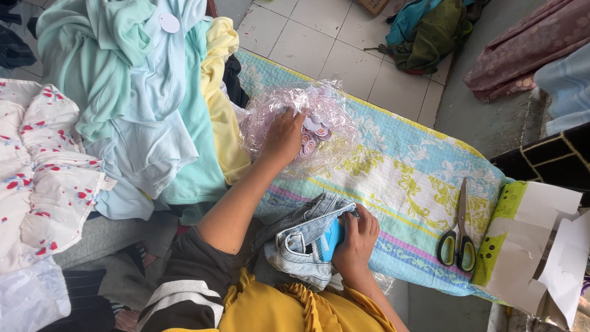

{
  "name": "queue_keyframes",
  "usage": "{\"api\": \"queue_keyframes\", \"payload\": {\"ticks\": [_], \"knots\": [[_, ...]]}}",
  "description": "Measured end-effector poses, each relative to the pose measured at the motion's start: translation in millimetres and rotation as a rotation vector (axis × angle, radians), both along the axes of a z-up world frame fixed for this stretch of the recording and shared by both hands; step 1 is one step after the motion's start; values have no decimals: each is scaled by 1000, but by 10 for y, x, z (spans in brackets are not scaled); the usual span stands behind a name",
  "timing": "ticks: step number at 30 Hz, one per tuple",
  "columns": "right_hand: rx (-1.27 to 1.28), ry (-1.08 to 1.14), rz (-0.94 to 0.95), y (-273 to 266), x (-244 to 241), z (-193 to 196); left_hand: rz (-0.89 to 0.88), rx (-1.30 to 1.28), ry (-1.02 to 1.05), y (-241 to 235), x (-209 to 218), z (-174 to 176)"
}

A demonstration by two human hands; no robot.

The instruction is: The person uses a hot glue gun to attach decorative buttons to the waistbands of various clothing items. They handle a light green shirt, a pair of denim shorts, and a white patterned garment, applying glue and pressing the buttons onto the fabric.

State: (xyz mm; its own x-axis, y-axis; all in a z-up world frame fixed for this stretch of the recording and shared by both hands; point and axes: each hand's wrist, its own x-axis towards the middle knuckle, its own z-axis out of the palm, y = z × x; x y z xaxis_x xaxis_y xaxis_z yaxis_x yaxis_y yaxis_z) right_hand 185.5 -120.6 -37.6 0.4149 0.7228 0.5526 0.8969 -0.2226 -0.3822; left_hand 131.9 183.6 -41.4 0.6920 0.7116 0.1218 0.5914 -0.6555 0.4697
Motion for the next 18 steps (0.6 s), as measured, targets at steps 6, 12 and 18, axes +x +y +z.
{"api": "queue_keyframes", "payload": {"ticks": [6,12,18], "knots": [[10,-12,7,5,10,-5,-28,102,91,-1,30,106],[22,-12,12,-4,19,-41,6,62,35,1,60,76],[28,-20,12,12,10,-2,74,64,-60,-20,74,-3]]}}
